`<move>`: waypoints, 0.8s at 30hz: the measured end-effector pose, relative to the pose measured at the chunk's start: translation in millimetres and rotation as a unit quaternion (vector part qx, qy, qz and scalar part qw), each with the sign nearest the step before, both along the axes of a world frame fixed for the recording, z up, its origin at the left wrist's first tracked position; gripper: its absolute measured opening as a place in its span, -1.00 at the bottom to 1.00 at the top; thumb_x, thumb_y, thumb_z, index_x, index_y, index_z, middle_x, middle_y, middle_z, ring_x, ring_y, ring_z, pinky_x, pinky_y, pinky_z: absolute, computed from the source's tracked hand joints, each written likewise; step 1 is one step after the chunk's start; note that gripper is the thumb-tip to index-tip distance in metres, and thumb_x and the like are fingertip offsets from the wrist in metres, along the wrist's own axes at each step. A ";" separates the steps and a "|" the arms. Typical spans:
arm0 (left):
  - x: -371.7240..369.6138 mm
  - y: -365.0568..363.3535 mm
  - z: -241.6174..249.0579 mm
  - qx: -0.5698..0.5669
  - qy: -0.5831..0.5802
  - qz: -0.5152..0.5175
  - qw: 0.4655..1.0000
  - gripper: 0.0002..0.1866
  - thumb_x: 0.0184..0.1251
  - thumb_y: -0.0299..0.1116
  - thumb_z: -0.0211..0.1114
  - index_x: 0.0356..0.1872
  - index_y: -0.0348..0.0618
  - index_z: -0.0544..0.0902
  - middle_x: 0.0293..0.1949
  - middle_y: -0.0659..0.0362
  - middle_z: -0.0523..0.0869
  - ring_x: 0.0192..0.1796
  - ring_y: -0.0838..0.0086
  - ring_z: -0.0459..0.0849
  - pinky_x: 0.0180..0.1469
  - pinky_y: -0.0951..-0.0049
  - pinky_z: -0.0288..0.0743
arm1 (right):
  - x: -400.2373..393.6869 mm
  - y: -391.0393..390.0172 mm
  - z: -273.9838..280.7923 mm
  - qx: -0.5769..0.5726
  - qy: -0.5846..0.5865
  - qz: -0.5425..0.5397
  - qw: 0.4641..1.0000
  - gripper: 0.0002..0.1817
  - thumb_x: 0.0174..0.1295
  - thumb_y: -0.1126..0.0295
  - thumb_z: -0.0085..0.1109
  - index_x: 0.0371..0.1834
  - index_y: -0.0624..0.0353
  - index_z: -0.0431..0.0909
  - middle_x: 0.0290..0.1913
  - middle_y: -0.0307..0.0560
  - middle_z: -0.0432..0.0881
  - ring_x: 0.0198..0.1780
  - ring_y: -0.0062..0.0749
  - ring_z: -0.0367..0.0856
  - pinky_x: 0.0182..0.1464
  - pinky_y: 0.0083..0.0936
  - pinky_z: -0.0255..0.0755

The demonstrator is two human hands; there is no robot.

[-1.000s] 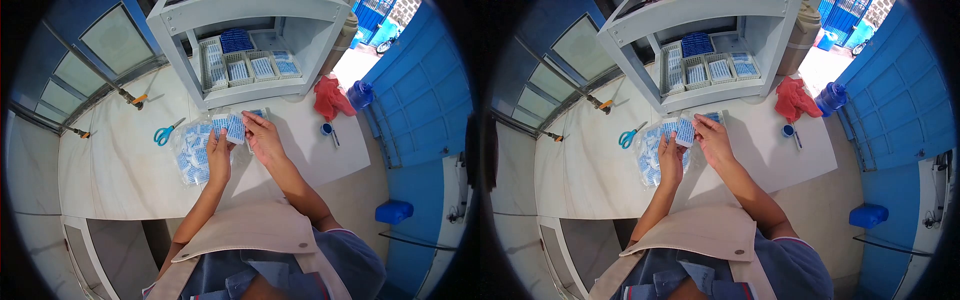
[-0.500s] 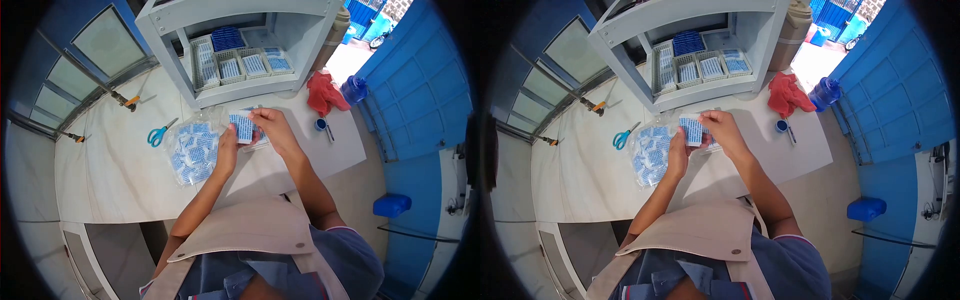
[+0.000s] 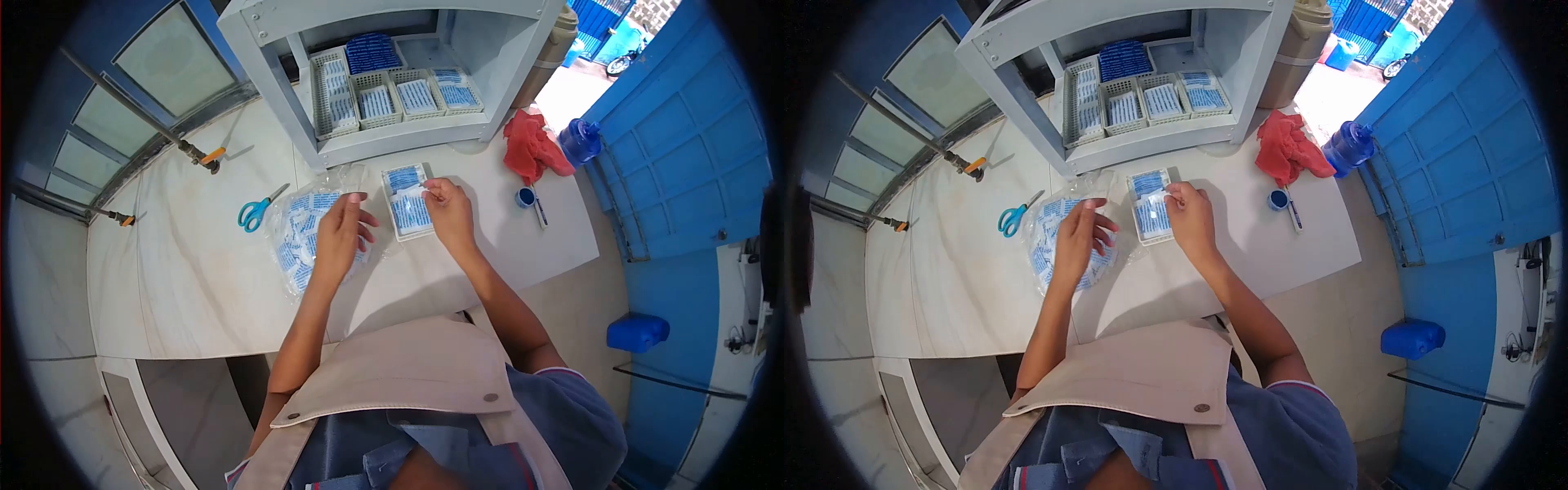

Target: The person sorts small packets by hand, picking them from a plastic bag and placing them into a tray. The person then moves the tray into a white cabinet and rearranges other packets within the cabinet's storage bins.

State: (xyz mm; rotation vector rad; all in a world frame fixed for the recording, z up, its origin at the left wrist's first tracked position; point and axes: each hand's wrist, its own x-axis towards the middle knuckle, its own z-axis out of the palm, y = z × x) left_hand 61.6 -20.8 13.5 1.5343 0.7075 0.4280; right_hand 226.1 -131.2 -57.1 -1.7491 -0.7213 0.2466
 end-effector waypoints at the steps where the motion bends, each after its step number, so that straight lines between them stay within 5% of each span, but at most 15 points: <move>1: -5.7 2.4 2.9 0.006 -0.002 0.018 1.000 -0.51 0.50 -0.04 -0.10 0.02 -0.34 0.50 -0.44 0.09 0.65 -0.55 0.56 0.57 -0.59 0.62 0.39 | -5.6 -2.0 3.7 -0.039 -0.118 -0.013 0.992 -0.83 0.11 0.54 0.19 -0.20 0.28 0.58 -0.40 -0.04 0.67 -0.30 -0.24 0.52 -0.14 -0.32 0.39; 10: -73.9 33.3 -1.4 0.130 0.060 0.139 0.980 -0.78 0.42 -0.39 0.06 -0.06 -0.29 0.56 -0.51 0.10 0.65 -0.59 0.57 0.54 -0.56 0.58 0.38 | -22.5 2.2 25.0 -0.083 -0.315 -0.097 0.941 -0.87 0.06 0.54 0.19 -0.30 0.23 0.60 -0.22 -0.10 0.50 -0.15 -0.22 0.44 -0.01 -0.27 0.29; 14: -90.1 51.1 -32.4 0.287 0.161 0.004 0.944 -0.77 0.27 -0.49 0.17 -0.07 -0.26 0.60 -0.38 0.09 0.66 -0.43 0.45 0.61 -0.39 0.50 0.47 | -19.5 -3.9 20.9 -0.077 -0.314 0.063 0.944 -0.87 0.06 0.54 0.16 -0.30 0.26 0.61 -0.24 -0.06 0.53 -0.12 -0.22 0.46 0.00 -0.30 0.31; 16: -81.5 50.8 -31.3 0.344 0.169 -0.067 0.921 -0.74 0.20 -0.52 0.22 -0.07 -0.25 0.61 -0.31 0.06 0.65 -0.35 0.35 0.64 -0.27 0.44 0.52 | -16.1 -3.5 18.2 -0.191 -0.341 0.146 0.909 -0.83 0.06 0.56 0.10 -0.28 0.29 0.62 -0.25 -0.01 0.56 -0.09 -0.16 0.50 -0.01 -0.29 0.38; 18: -64.1 42.9 -23.6 0.371 0.163 -0.170 0.898 -0.64 0.05 -0.51 0.29 -0.04 -0.26 0.60 -0.11 0.03 0.62 -0.08 0.10 0.61 -0.02 0.27 0.48 | -16.2 -3.1 27.9 -0.197 -0.307 0.154 0.918 -0.81 0.07 0.57 0.07 -0.26 0.30 0.62 -0.24 0.02 0.58 -0.10 -0.11 0.53 -0.03 -0.26 0.41; 24: -43.5 44.5 -40.4 0.497 0.183 -0.285 0.799 -0.69 0.01 -0.48 0.34 -0.15 -0.23 0.62 -0.12 -0.01 0.57 0.01 0.12 0.54 0.07 0.25 0.45 | -16.9 -3.1 40.5 -0.155 -0.174 0.164 0.959 -0.78 0.11 0.59 -0.01 -0.23 0.30 0.61 -0.16 0.08 0.60 -0.15 0.03 0.58 -0.07 -0.21 0.47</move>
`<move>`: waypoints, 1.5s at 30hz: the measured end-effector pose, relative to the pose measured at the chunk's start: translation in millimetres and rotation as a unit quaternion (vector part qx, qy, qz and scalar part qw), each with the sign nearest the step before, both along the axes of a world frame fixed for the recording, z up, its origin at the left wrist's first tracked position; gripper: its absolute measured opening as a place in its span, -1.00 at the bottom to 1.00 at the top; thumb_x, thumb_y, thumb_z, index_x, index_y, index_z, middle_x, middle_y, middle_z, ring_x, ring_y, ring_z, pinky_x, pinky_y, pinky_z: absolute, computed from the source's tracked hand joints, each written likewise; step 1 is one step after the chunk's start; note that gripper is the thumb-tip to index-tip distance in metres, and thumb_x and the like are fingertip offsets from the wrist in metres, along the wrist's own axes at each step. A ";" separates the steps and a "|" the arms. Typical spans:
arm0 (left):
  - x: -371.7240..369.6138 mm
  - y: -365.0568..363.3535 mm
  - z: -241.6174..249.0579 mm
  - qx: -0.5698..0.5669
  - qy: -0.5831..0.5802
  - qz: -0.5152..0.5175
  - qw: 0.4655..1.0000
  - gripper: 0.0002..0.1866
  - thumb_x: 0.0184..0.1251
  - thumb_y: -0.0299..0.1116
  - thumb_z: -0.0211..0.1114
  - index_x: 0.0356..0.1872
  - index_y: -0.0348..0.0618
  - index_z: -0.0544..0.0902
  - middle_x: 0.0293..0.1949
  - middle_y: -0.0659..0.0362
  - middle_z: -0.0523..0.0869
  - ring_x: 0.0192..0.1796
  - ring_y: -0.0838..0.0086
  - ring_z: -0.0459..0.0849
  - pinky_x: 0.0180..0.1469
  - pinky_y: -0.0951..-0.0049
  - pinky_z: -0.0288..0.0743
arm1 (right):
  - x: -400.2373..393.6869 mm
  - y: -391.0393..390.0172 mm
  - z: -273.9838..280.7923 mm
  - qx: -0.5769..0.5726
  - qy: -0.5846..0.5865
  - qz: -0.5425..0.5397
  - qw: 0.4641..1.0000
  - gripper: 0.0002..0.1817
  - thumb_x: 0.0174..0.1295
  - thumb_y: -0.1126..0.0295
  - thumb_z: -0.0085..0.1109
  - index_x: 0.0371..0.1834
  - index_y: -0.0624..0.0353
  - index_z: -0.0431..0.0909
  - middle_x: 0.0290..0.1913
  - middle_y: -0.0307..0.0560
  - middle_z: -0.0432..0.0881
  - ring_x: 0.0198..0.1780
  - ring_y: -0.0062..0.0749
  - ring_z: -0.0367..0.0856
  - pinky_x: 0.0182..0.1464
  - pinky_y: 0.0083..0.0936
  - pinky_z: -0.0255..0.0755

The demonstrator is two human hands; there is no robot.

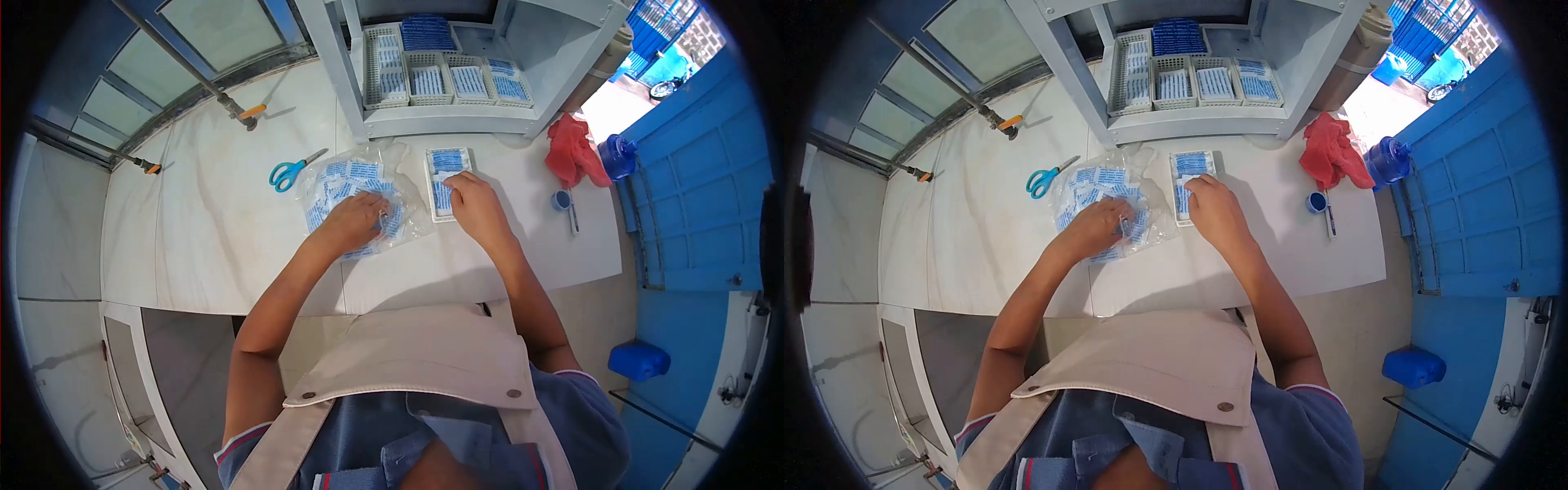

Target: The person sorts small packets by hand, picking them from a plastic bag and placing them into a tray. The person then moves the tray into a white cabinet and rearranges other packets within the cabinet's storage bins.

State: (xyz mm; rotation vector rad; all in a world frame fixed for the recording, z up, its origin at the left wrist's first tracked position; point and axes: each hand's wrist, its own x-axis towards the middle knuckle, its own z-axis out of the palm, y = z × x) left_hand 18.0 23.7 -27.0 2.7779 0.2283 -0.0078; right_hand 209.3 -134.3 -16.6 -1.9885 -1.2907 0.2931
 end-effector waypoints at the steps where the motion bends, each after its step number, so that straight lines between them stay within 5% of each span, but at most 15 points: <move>1: -0.4 0.6 -4.2 0.002 0.000 -0.002 1.000 -0.69 0.01 -0.48 0.34 -0.15 -0.23 0.62 -0.12 -0.01 0.57 0.01 0.12 0.54 0.07 0.25 0.45 | 2.3 0.5 -3.0 0.001 0.010 0.001 1.000 -0.79 0.12 0.59 -0.02 -0.23 0.30 0.61 -0.14 0.09 0.61 -0.15 0.04 0.58 -0.07 -0.22 0.47; 4: -3.9 4.1 -1.7 -0.011 0.018 0.022 1.000 -0.79 0.07 -0.46 0.32 -0.25 -0.28 0.57 -0.28 0.02 0.63 -0.14 0.21 0.62 -0.07 0.32 0.52 | 3.7 0.3 -7.0 0.020 0.019 -0.006 1.000 -0.78 0.13 0.61 -0.02 -0.22 0.33 0.60 -0.20 0.13 0.62 -0.21 -0.01 0.61 -0.15 -0.34 0.47; 6: -3.0 8.3 5.8 -0.183 0.041 0.229 0.955 -0.81 0.15 -0.41 0.30 -0.30 -0.31 0.54 -0.49 0.04 0.62 -0.37 0.28 0.65 -0.27 0.39 0.54 | 4.6 0.6 -9.3 0.027 0.029 -0.007 0.999 -0.78 0.13 0.61 -0.02 -0.21 0.34 0.60 -0.21 0.13 0.62 -0.21 -0.01 0.61 -0.15 -0.35 0.47; 7: -1.2 8.9 5.5 -0.183 0.043 0.226 0.956 -0.81 0.15 -0.41 0.30 -0.30 -0.31 0.54 -0.49 0.04 0.62 -0.37 0.28 0.65 -0.27 0.39 0.54 | 5.2 0.6 -10.2 0.034 0.037 -0.005 0.999 -0.78 0.14 0.60 -0.03 -0.20 0.34 0.60 -0.21 0.14 0.62 -0.21 -0.01 0.61 -0.15 -0.35 0.47; 9: 2.3 6.0 6.4 -0.447 0.049 0.325 0.832 -0.65 0.22 -0.32 0.27 -0.09 -0.36 0.48 -0.56 -0.04 0.65 -0.46 0.06 0.64 -0.32 0.27 0.54 | 5.2 1.7 -8.7 0.029 0.044 -0.008 0.999 -0.78 0.13 0.60 -0.03 -0.22 0.33 0.60 -0.20 0.13 0.62 -0.18 0.02 0.60 -0.12 -0.29 0.47; 13: 18.5 -15.1 2.0 -0.394 0.085 0.311 0.861 -0.60 0.19 -0.28 0.32 -0.09 -0.36 0.43 -0.59 -0.06 0.63 -0.45 0.02 0.64 -0.34 0.22 0.54 | 4.9 3.4 -5.3 0.026 0.049 0.002 0.998 -0.79 0.13 0.59 -0.03 -0.24 0.31 0.60 -0.19 0.13 0.62 -0.17 0.04 0.59 -0.10 -0.23 0.47; 15: 21.2 -22.6 -9.3 -0.065 0.071 0.250 0.963 -0.48 0.08 -0.31 0.41 0.01 -0.29 0.38 -0.43 -0.04 0.63 -0.38 0.02 0.65 -0.27 0.19 0.54 | 5.6 2.3 -3.0 0.027 0.066 -0.004 0.997 -0.79 0.13 0.60 -0.03 -0.24 0.31 0.60 -0.20 0.14 0.62 -0.18 0.04 0.59 -0.12 -0.24 0.47; 18: 19.9 -27.9 -9.0 -0.006 0.006 0.257 0.966 -0.42 0.01 -0.29 0.44 0.01 -0.31 0.39 -0.13 -0.13 0.59 -0.13 -0.04 0.63 -0.09 0.13 0.51 | 8.0 1.4 -9.1 0.038 0.092 -0.015 0.995 -0.80 0.13 0.62 -0.02 -0.22 0.33 0.59 -0.25 0.11 0.60 -0.25 -0.10 0.60 -0.17 -0.37 0.46; 21: 25.9 -20.8 -15.8 -0.036 0.028 0.228 0.972 -0.43 0.00 -0.31 0.44 0.02 -0.34 0.41 0.06 -0.12 0.48 0.01 -0.02 0.58 0.04 0.18 0.46 | 8.4 2.2 -17.1 0.035 0.095 -0.021 0.995 -0.81 0.15 0.62 -0.01 -0.21 0.36 0.57 -0.30 0.06 0.58 -0.31 -0.26 0.61 -0.23 -0.50 0.45; 24: 28.6 -16.9 -27.0 -0.041 0.006 0.195 0.980 -0.58 0.02 -0.40 0.37 -0.10 -0.37 0.46 -0.03 -0.13 0.52 -0.02 -0.05 0.58 -0.03 0.18 0.51 | 6.5 1.9 -14.5 0.024 0.090 -0.018 0.995 -0.82 0.16 0.63 -0.01 -0.22 0.37 0.57 -0.31 0.03 0.57 -0.32 -0.29 0.61 -0.24 -0.51 0.45; 29: 31.7 -4.8 -10.4 -0.167 0.058 0.251 0.952 -0.48 -0.02 -0.33 0.45 -0.05 -0.42 0.51 -0.04 -0.16 0.59 0.01 -0.03 0.58 0.10 0.21 0.44 | 9.8 0.1 -18.0 0.043 0.113 -0.020 0.992 -0.82 0.17 0.62 -0.02 -0.22 0.39 0.56 -0.30 0.03 0.57 -0.33 -0.31 0.61 -0.24 -0.53 0.45; 31: 30.8 -8.5 -8.5 -0.181 0.072 0.239 0.951 -0.46 -0.02 -0.31 0.45 -0.03 -0.43 0.51 -0.05 -0.17 0.61 0.01 -0.02 0.59 0.10 0.21 0.44 | 9.8 0.3 -19.4 0.035 0.147 -0.031 0.988 -0.79 0.10 0.62 -0.02 -0.25 0.33 0.59 -0.23 0.15 0.60 -0.23 -0.02 0.60 -0.16 -0.34 0.47; 34: 27.5 -18.8 -13.2 -0.102 0.107 0.221 0.964 -0.42 -0.02 -0.28 0.46 0.00 -0.42 0.49 -0.09 -0.19 0.62 0.00 -0.02 0.60 0.09 0.20 0.45 | 7.8 0.4 -17.7 0.036 0.126 -0.025 0.991 -0.79 0.11 0.61 -0.02 -0.24 0.32 0.60 -0.22 0.15 0.60 -0.23 -0.04 0.60 -0.16 -0.35 0.46; 36: 19.8 -22.6 -18.5 -0.012 -0.001 0.145 0.989 -0.47 0.00 -0.30 0.43 -0.03 -0.41 0.50 -0.14 -0.22 0.63 -0.02 -0.05 0.59 0.05 0.17 0.46 | 6.7 -1.2 -13.0 0.031 0.125 -0.023 0.991 -0.79 0.11 0.61 -0.02 -0.24 0.32 0.60 -0.22 0.14 0.60 -0.23 -0.03 0.60 -0.16 -0.34 0.47; 45: 21.9 -19.1 -14.0 -0.109 0.088 0.154 0.978 -0.59 0.03 -0.28 0.35 -0.17 -0.41 0.56 -0.34 -0.19 0.67 -0.20 -0.06 0.64 -0.09 0.17 0.51 | 6.0 -1.7 -13.0 0.027 0.124 -0.018 0.992 -0.80 0.13 0.60 -0.01 -0.24 0.33 0.59 -0.21 0.13 0.60 -0.24 -0.05 0.60 -0.16 -0.36 0.47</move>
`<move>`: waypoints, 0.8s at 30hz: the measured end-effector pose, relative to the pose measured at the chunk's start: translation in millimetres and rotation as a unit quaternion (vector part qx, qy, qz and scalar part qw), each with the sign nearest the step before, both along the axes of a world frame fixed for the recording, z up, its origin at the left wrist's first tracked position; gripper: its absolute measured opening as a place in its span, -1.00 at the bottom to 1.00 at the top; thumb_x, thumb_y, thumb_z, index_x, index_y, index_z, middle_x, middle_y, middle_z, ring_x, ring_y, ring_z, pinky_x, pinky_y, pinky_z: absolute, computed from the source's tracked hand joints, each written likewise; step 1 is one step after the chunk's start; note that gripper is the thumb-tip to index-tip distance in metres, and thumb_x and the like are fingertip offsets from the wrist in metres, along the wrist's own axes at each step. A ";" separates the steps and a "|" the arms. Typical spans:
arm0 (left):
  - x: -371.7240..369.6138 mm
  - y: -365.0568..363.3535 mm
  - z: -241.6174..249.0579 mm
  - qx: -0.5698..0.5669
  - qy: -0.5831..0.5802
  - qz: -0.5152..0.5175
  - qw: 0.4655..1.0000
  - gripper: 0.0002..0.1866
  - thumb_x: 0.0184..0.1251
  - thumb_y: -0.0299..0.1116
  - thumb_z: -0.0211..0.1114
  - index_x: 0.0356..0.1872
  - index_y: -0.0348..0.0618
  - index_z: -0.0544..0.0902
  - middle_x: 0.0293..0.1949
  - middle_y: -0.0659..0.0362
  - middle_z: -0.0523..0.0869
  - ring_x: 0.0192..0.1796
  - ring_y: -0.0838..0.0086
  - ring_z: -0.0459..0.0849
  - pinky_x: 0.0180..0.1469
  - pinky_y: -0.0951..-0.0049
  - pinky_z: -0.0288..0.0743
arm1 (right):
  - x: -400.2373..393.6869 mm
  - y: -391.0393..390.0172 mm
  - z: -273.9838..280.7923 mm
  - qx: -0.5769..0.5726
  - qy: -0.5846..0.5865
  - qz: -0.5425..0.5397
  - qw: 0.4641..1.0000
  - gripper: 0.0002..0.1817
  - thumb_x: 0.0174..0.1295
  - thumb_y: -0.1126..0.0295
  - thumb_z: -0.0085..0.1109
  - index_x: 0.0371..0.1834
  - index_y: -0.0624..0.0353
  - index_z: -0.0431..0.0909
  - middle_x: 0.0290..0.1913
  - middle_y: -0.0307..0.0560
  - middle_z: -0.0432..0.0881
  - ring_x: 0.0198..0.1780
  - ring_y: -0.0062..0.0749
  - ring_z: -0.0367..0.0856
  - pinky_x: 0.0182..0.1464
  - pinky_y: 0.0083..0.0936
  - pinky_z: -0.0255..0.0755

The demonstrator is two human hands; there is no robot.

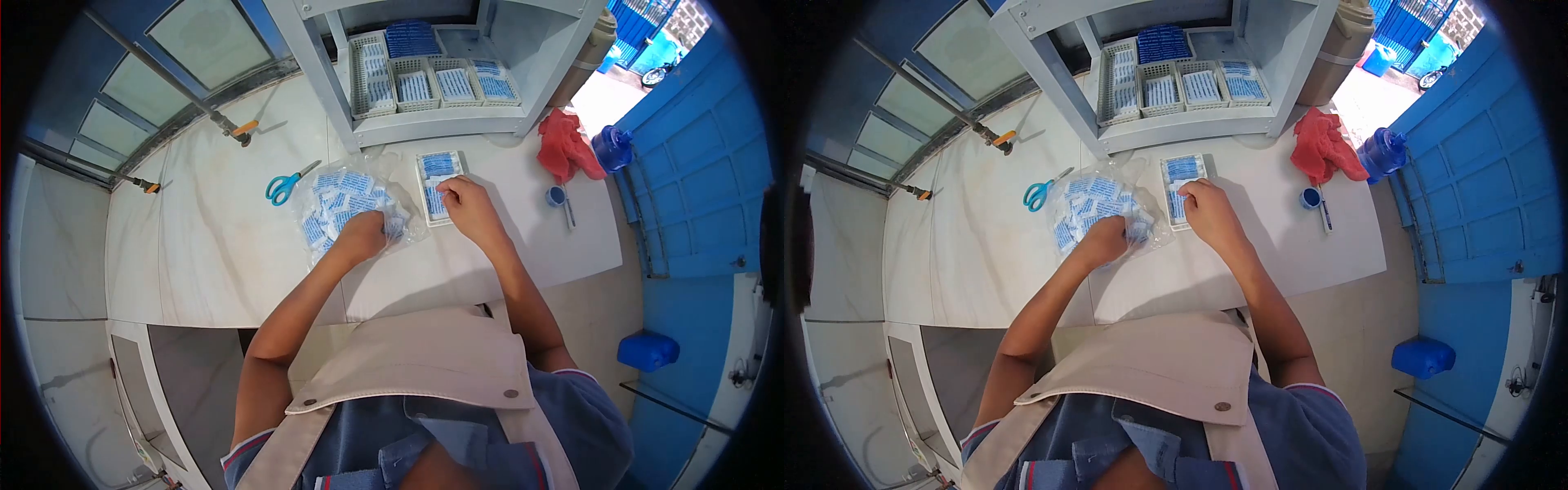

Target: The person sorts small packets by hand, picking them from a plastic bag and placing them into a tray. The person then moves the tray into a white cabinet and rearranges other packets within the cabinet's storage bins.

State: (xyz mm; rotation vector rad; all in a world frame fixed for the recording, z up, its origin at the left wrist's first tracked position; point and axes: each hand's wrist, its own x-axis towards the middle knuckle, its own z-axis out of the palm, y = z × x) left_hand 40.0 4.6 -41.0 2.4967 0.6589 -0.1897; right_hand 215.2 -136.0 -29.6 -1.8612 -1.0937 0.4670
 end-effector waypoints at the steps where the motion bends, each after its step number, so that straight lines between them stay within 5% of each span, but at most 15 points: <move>1: -0.7 5.1 6.0 0.002 -0.001 -0.002 1.000 -0.59 0.03 -0.28 0.35 -0.17 -0.41 0.56 -0.34 -0.19 0.67 -0.20 -0.06 0.64 -0.09 0.17 0.51 | 1.2 -0.1 -0.8 0.004 0.012 0.002 1.000 -0.81 0.13 0.60 0.00 -0.23 0.33 0.59 -0.21 0.12 0.61 -0.24 -0.06 0.61 -0.16 -0.37 0.47; 4: -13.6 27.6 18.7 -0.049 -0.031 0.054 0.997 -0.69 0.12 -0.32 0.31 -0.27 -0.43 0.58 -0.44 -0.10 0.69 -0.25 0.14 0.69 -0.16 0.29 0.53 | 5.5 -0.7 -9.0 0.018 0.049 -0.003 0.999 -0.82 0.14 0.60 0.02 -0.23 0.34 0.59 -0.24 0.11 0.61 -0.24 -0.11 0.62 -0.16 -0.40 0.47; 7: -24.7 43.3 26.7 -0.193 -0.121 0.158 0.961 -0.81 0.20 -0.42 0.26 -0.26 -0.36 0.61 -0.31 0.01 0.72 -0.21 0.37 0.69 -0.17 0.40 0.53 | 6.9 -1.4 -12.0 0.015 0.068 -0.006 0.998 -0.83 0.14 0.59 0.05 -0.23 0.35 0.59 -0.24 0.11 0.62 -0.26 -0.21 0.64 -0.18 -0.43 0.48; 9: -26.4 43.4 37.0 -0.322 -0.270 0.218 0.881 -0.82 0.34 -0.46 0.13 -0.12 -0.33 0.55 -0.26 0.10 0.71 -0.17 0.48 0.68 -0.16 0.47 0.54 | 8.0 -0.3 -15.5 0.005 0.096 -0.004 0.995 -0.83 0.18 0.57 0.05 -0.20 0.34 0.59 -0.22 0.09 0.64 -0.27 -0.28 0.65 -0.19 -0.46 0.48; 12: -7.3 25.6 53.2 -0.444 -0.296 0.219 0.817 -0.80 0.42 -0.45 0.04 -0.03 -0.33 0.47 -0.16 0.07 0.67 -0.16 0.42 0.68 -0.04 0.41 0.56 | 8.7 5.5 -17.5 0.022 0.190 -0.008 0.981 -0.80 0.25 0.51 0.06 -0.11 0.31 0.58 -0.20 0.02 0.65 -0.28 -0.41 0.64 -0.19 -0.51 0.49; 17: 37.3 -3.1 53.4 -0.542 -0.182 0.164 0.804 -0.78 0.46 -0.42 0.00 -0.02 -0.34 0.46 -0.14 0.06 0.66 -0.15 0.46 0.66 -0.06 0.46 0.55 | 6.0 14.2 5.5 0.140 0.269 -0.026 0.953 -0.75 0.33 0.45 0.05 0.02 0.26 0.55 -0.16 -0.12 0.63 -0.26 -0.53 0.62 -0.16 -0.58 0.49; 22: 55.1 -7.3 55.2 -0.568 -0.156 0.127 0.798 -0.78 0.47 -0.42 -0.04 -0.02 -0.34 0.47 -0.15 0.09 0.64 -0.15 0.50 0.64 -0.10 0.50 0.53 | 24.0 12.0 -0.1 0.106 0.115 0.043 0.987 -0.66 0.30 0.49 0.08 0.15 0.23 0.47 -0.17 -0.18 0.63 -0.26 -0.57 0.60 -0.18 -0.63 0.47; 24: 57.9 -5.8 48.0 -0.573 -0.157 0.119 0.796 -0.77 0.48 -0.42 -0.05 -0.02 -0.34 0.47 -0.16 0.10 0.64 -0.15 0.50 0.63 -0.12 0.51 0.53 | 23.3 14.0 -4.1 0.111 0.144 0.020 0.983 -0.66 0.29 0.51 0.08 0.14 0.24 0.47 -0.20 -0.18 0.63 -0.28 -0.58 0.59 -0.20 -0.63 0.46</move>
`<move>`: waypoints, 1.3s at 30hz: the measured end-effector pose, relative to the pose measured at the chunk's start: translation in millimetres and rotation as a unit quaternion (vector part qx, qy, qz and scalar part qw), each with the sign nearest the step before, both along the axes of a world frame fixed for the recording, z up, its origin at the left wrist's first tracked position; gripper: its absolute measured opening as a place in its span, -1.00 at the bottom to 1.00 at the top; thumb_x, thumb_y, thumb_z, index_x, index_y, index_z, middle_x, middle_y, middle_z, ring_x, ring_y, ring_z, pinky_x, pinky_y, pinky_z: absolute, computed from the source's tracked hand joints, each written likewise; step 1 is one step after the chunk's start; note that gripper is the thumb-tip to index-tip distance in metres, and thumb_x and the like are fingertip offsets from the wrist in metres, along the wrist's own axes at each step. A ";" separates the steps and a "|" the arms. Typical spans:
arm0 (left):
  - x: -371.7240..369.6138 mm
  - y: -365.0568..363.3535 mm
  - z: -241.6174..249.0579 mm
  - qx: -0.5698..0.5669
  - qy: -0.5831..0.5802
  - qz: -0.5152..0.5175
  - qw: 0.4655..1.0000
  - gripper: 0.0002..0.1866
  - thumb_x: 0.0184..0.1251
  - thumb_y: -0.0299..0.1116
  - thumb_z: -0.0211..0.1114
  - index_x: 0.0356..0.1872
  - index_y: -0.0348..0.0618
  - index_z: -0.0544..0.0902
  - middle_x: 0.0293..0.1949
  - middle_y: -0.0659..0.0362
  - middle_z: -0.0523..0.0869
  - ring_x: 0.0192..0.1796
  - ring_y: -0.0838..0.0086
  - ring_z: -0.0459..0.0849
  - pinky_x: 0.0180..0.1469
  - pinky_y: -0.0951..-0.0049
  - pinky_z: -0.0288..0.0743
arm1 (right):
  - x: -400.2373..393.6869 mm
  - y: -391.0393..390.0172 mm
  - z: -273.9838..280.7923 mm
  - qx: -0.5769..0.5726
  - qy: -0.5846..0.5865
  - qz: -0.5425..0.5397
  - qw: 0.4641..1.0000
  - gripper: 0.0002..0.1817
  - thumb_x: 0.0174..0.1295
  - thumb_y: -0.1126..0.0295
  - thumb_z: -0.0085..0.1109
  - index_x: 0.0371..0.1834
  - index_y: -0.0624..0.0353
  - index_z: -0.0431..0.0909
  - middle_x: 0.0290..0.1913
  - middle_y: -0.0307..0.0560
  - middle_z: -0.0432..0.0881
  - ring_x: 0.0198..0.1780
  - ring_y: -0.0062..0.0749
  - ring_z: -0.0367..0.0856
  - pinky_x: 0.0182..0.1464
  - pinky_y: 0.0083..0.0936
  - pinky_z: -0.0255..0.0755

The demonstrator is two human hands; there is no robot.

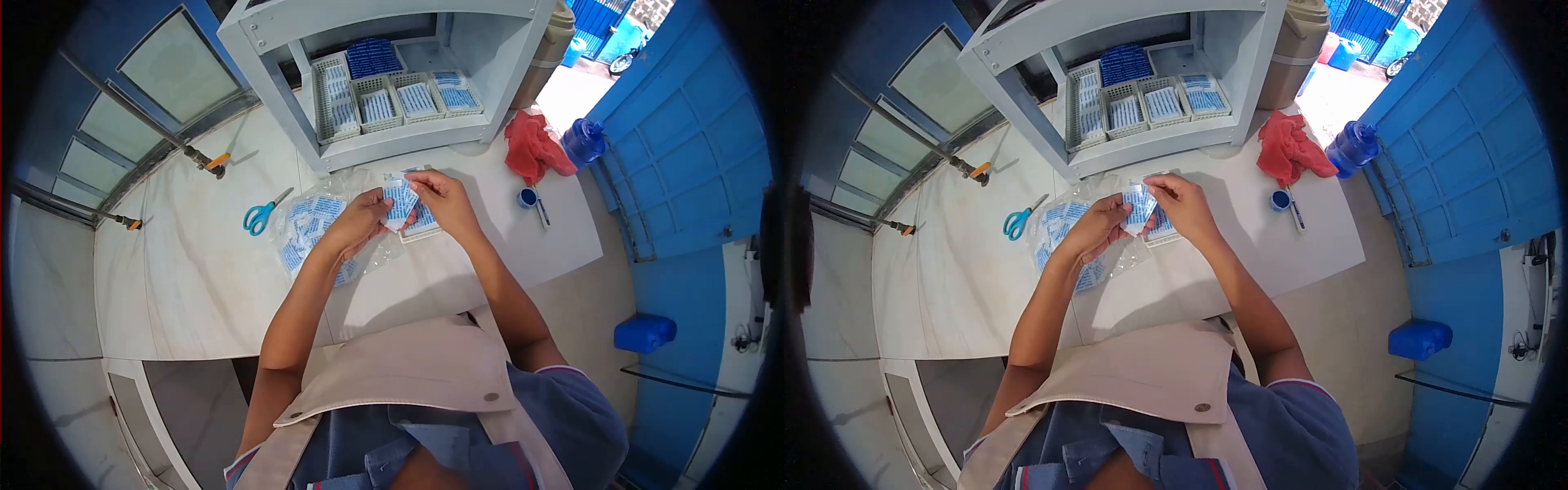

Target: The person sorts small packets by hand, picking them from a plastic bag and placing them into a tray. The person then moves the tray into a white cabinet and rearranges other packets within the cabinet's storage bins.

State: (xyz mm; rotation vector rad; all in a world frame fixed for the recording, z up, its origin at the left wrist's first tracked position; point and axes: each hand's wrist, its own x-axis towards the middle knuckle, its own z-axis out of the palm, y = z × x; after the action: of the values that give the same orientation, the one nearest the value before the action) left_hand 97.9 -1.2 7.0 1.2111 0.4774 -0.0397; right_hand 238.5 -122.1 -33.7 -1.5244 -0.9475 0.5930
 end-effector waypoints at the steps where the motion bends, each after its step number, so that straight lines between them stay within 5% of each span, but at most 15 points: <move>1: 2.6 -1.1 -6.6 0.002 -0.013 0.027 1.000 -0.77 0.48 -0.42 -0.07 -0.02 -0.33 0.46 -0.16 0.11 0.64 -0.16 0.52 0.63 -0.13 0.51 0.53 | -0.9 1.9 -1.1 0.002 0.032 -0.019 0.999 -0.66 0.27 0.53 0.09 0.13 0.25 0.47 -0.23 -0.18 0.64 -0.29 -0.59 0.59 -0.21 -0.63 0.46; 4: 9.0 -8.6 -17.5 0.013 -0.044 0.099 0.994 -0.77 0.48 -0.42 -0.07 0.00 -0.31 0.46 -0.17 0.12 0.64 -0.21 0.55 0.62 -0.15 0.52 0.52 | -9.5 0.5 2.3 0.059 0.140 -0.010 0.988 -0.72 0.25 0.57 0.09 0.03 0.28 0.54 -0.28 -0.17 0.65 -0.31 -0.61 0.59 -0.24 -0.64 0.46; 8: 15.5 -19.2 -19.4 0.032 -0.059 0.181 0.981 -0.81 0.46 -0.38 0.03 -0.05 -0.25 0.51 -0.25 0.19 0.66 -0.34 0.60 0.60 -0.19 0.54 0.51 | -15.2 -4.3 10.4 0.028 0.113 -0.029 0.993 -0.72 0.29 0.57 0.08 0.06 0.35 0.52 -0.30 -0.22 0.59 -0.32 -0.71 0.47 -0.24 -0.71 0.40; 15: 7.5 -8.9 -24.3 0.078 -0.011 0.126 0.989 -0.79 0.37 -0.32 0.18 -0.43 -0.19 0.63 -0.45 0.28 0.65 -0.40 0.65 0.60 -0.30 0.60 0.47 | 18.9 -7.5 16.2 -0.082 -0.001 0.055 0.995 -0.71 0.30 0.53 0.07 0.07 0.29 0.55 -0.24 -0.19 0.65 -0.25 -0.68 0.51 -0.16 -0.66 0.42; 17: 8.5 -8.5 -25.9 0.309 0.077 0.072 0.945 -0.73 0.30 -0.30 0.26 -0.55 -0.23 0.62 -0.49 0.18 0.66 -0.40 0.54 0.63 -0.35 0.47 0.44 | 26.1 -4.3 15.6 -0.084 -0.005 0.078 0.993 -0.73 0.29 0.52 0.07 0.04 0.28 0.57 -0.23 -0.15 0.67 -0.24 -0.64 0.54 -0.15 -0.64 0.43; 21: 11.9 -15.7 -45.7 0.460 0.004 0.133 0.878 -0.70 0.20 -0.27 0.33 -0.58 -0.31 0.59 -0.48 0.01 0.64 -0.46 0.33 0.62 -0.34 0.34 0.41 | 28.9 -2.4 12.5 -0.121 -0.103 0.087 0.983 -0.76 0.26 0.51 0.09 -0.03 0.28 0.59 -0.22 0.02 0.68 -0.20 -0.44 0.62 -0.12 -0.54 0.45; 23: 13.3 -19.1 -46.5 0.485 0.045 0.133 0.863 -0.71 0.14 -0.28 0.36 -0.52 -0.35 0.59 -0.44 -0.11 0.59 -0.42 0.14 0.60 -0.29 0.25 0.42 | 27.1 -2.3 9.4 -0.134 -0.106 0.092 0.981 -0.77 0.24 0.52 0.09 -0.05 0.27 0.59 -0.22 0.06 0.67 -0.21 -0.37 0.63 -0.12 -0.49 0.46; 25: 12.8 -21.8 -45.5 0.525 0.054 0.104 0.843 -0.74 0.10 -0.28 0.38 -0.41 -0.31 0.61 -0.43 -0.07 0.59 -0.38 0.14 0.61 -0.28 0.26 0.43 | 21.6 -5.1 11.7 -0.116 -0.183 0.060 0.974 -0.78 0.21 0.53 0.03 -0.11 0.26 0.60 -0.22 0.11 0.66 -0.18 -0.05 0.60 -0.08 -0.34 0.46; 30: 12.1 -30.6 -33.2 0.557 0.039 0.124 0.820 -0.54 -0.03 -0.37 0.45 -0.05 -0.23 0.55 -0.20 -0.09 0.56 -0.14 0.01 0.60 -0.09 0.20 0.49 | 20.1 -11.1 6.0 -0.053 -0.236 0.051 0.969 -0.74 0.17 0.58 0.01 -0.09 0.28 0.58 -0.13 0.10 0.62 -0.07 -0.02 0.56 -0.01 -0.29 0.43; 32: 15.0 -30.6 -25.5 0.581 0.037 0.126 0.803 -0.33 -0.04 -0.32 0.48 0.18 -0.05 0.43 -0.12 -0.02 0.49 -0.11 0.07 0.57 -0.11 0.22 0.49 | 18.0 -13.3 6.5 -0.062 -0.238 0.057 0.968 -0.73 0.16 0.59 0.01 -0.07 0.28 0.56 -0.11 0.10 0.61 -0.05 -0.03 0.55 0.00 -0.29 0.42; 39: 15.8 -14.7 -29.2 0.643 -0.009 0.017 0.766 -0.36 -0.04 -0.39 0.46 0.16 -0.18 0.45 -0.06 -0.04 0.45 0.01 0.07 0.51 0.03 0.23 0.44 | -9.5 -16.6 -8.1 0.007 -0.228 -0.068 0.971 -0.75 0.15 0.62 0.06 -0.08 0.27 0.52 -0.08 0.04 0.48 -0.10 -0.05 0.55 -0.07 -0.28 0.45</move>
State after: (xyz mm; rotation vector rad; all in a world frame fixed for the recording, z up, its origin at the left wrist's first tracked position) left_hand 113.7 -15.9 -22.1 2.5582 0.5024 0.4014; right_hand 229.0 -138.7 -41.8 -1.7341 -1.1745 0.1336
